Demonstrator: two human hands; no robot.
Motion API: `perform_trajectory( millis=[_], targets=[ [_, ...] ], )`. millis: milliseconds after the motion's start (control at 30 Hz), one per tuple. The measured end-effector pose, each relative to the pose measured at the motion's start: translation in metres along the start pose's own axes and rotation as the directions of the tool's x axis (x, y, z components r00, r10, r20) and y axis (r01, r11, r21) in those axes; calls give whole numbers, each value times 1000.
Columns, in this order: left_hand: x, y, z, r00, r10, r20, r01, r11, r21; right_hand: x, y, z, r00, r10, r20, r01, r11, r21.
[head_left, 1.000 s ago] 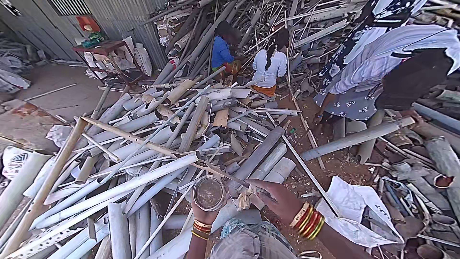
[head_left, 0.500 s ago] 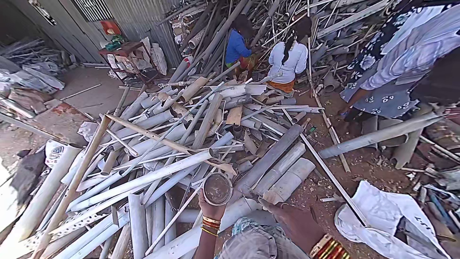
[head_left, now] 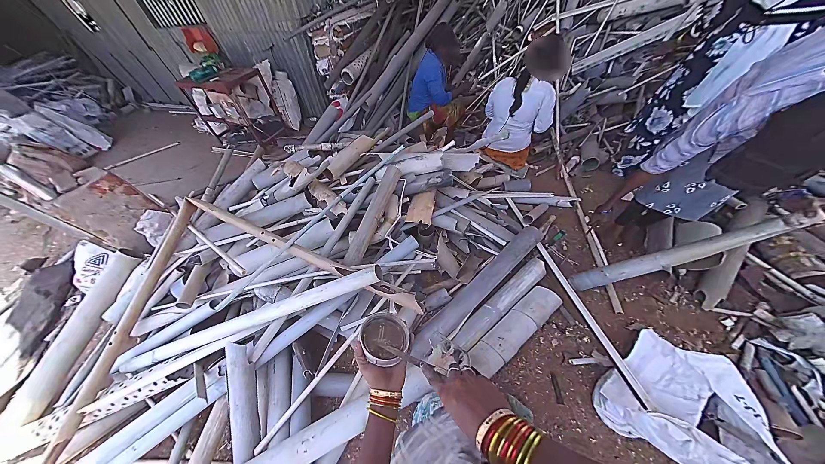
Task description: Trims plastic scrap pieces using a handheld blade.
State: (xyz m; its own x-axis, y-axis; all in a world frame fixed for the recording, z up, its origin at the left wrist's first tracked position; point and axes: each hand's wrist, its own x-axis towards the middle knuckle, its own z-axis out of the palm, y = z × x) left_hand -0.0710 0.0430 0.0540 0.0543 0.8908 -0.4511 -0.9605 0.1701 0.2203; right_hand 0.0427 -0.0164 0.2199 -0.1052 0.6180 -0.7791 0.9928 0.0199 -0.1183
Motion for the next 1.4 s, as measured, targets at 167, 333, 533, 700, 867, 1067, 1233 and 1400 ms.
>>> perform_trajectory(
  millis=[167, 333, 533, 700, 867, 1067, 1233, 1400],
  targets=[
    [-2, -1, 0, 1000, 0, 28, 0, 1000, 3, 12, 2, -4, 998, 42, -36, -41, 999, 27],
    [-3, 0, 0, 999, 20, 47, -21, 1000, 16, 6, -2, -6, 999, 22, -30, -22, 1000, 14],
    [-8, -3, 8, 1000, 3, 19, -3, 1000, 15, -6, -5, -5, 1000, -10, -20, 9, 1000, -4],
    [-9, -8, 14, 1000, 7, 11, -8, 999, 46, 6, 0, -10, 998, 27, -53, -26, 999, 28],
    [-10, -4, 14, 999, 10, 33, -11, 999, 31, 2, 0, -11, 998, 4, -59, -3, 1000, 12],
    [-11, -6, 11, 998, 38, 44, -38, 999, 13, -2, -4, -8, 998, -46, -44, 47, 999, 18],
    [-13, -9, 11, 998, 30, 58, -31, 999, 16, 8, -2, -11, 997, -10, -78, 14, 998, 58],
    [-15, -10, 14, 999, 19, 41, -20, 999, 27, 6, 1, -14, 996, -21, -88, 26, 998, 64]
  ],
)
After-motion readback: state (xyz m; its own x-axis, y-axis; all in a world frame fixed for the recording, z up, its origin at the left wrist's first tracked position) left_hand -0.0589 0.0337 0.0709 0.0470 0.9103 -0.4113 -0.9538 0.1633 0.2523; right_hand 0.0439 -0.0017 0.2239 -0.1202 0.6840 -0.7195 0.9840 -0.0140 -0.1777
